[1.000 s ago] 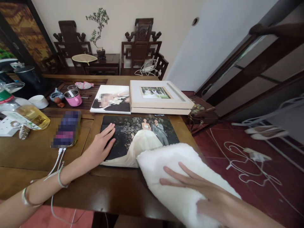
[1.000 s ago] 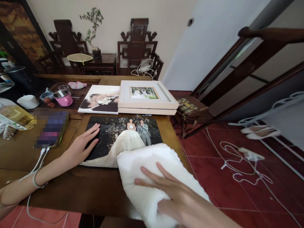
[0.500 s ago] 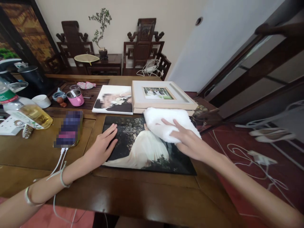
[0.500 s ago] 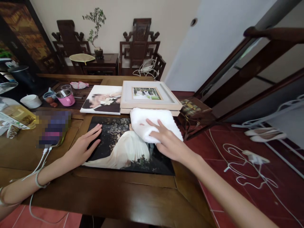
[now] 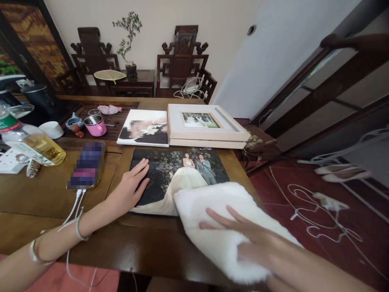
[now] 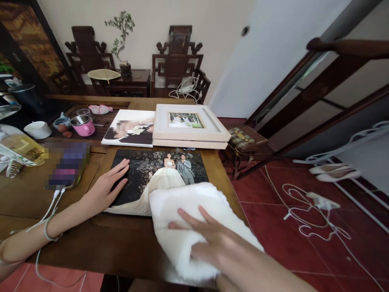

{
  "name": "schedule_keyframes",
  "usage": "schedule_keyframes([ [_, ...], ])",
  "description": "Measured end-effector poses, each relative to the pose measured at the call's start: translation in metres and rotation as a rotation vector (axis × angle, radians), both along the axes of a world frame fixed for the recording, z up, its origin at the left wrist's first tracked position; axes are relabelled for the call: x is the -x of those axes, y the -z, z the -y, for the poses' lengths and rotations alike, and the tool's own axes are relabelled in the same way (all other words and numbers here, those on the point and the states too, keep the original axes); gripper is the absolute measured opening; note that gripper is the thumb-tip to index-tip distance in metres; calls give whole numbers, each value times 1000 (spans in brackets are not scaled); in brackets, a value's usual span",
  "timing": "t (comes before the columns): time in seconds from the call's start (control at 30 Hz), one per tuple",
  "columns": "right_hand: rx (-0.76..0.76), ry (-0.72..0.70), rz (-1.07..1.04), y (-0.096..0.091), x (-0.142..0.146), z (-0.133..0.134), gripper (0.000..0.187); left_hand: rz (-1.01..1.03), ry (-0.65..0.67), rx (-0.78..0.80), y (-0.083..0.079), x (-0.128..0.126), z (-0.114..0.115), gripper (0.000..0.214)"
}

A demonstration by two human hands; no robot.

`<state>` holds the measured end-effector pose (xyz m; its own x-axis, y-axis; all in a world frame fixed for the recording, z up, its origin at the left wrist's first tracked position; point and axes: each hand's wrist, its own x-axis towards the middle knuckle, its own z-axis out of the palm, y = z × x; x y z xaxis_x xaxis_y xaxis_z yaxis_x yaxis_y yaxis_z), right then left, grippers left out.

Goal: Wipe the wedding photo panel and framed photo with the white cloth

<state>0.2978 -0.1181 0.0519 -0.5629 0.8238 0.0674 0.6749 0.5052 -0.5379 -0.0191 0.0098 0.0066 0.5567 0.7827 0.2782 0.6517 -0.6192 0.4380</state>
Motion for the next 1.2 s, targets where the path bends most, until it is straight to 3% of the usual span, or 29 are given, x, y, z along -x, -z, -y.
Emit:
schedule_keyframes([
  [0.23,-139,65,135,22,-21,-91,50,7,5,-5,-1,0,0,39],
  [0.37,-168,59,164,31,-25,-122,38,0,1,-3,-1,0,1,39],
  [0.47,-222,44,152,28,-16,-113,38,3,3,-1,-1,0,1,39],
  [0.57,-227,29,119,21,-3,-79,37,0,0,6,0,1,1,40],
  [0.73,-49,31,39,11,8,-11,48,-12,-4,1,0,0,1,40],
  [0.83,3,-15,55,5,9,8,55,-30,-7,7,0,0,1,40],
  [0.97,-38,-148,70,-9,12,-7,47,-25,-5,2,0,0,1,40],
  [1.07,-5,-106,133,-14,16,-41,46,-12,8,-4,1,1,0,40],
  [1.2,-64,-10,233,0,21,-96,51,-10,2,1,1,1,0,40],
])
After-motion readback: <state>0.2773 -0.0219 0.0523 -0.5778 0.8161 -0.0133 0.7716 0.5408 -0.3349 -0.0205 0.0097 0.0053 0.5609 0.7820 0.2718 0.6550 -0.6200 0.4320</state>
